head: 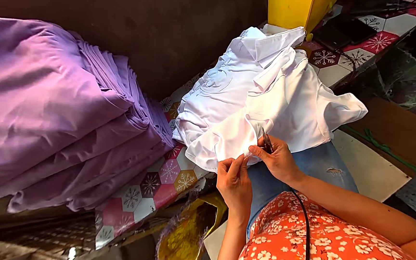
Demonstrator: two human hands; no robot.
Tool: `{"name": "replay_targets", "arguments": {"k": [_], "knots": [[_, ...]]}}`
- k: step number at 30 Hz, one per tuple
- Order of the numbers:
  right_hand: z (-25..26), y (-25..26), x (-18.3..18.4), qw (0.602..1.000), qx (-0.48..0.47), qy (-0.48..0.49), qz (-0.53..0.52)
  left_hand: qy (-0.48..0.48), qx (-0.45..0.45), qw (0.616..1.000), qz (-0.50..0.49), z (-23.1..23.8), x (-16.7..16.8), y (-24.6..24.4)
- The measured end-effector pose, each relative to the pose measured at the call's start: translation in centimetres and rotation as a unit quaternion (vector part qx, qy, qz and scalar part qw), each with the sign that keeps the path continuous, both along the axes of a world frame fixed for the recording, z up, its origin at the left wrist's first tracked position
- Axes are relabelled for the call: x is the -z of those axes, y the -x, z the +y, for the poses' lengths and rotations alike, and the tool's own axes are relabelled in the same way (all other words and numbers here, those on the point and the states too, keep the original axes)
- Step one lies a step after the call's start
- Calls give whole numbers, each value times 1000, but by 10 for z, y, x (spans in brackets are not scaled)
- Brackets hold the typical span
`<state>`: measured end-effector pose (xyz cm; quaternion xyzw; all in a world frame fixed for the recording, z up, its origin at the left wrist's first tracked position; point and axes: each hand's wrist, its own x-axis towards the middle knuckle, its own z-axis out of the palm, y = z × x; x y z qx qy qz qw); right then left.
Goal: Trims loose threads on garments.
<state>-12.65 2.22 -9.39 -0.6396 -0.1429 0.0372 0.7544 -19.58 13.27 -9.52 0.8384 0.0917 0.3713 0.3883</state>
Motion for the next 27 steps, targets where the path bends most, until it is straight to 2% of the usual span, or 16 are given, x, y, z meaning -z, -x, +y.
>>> {"name": "replay_targets", "arguments": {"k": [3, 9, 12, 15, 19, 21, 23, 25, 27], "knots": [[-3, -3, -7, 999, -20, -7, 25, 16, 2, 999, -50, 0, 1, -4], [-6, -5, -10, 998, -36, 5, 46, 28, 39, 996, -69, 4, -3, -5], [-11, -2, -11, 999, -41, 1, 24, 99, 98, 988, -68, 3, -1, -7], [-23, 6, -19, 996, -89, 9, 29, 146, 118, 980, -68, 1, -5, -8], [-34, 17, -22, 998, -44, 41, 2, 147, 127, 977, -87, -5, -4, -12], [-42, 21, -23, 997, -55, 53, -8, 153, 126, 976, -90, -5, -6, -13], [-46, 27, -36, 985, -142, 25, 89, 159, 128, 974, -93, -7, -8, -15], [-44, 31, -45, 947, -230, -16, 223, 160, 135, 973, -96, -8, -8, -15], [-39, 31, -45, 911, -264, -48, 313, 149, 132, 975, -98, -9, -8, -15]]}}
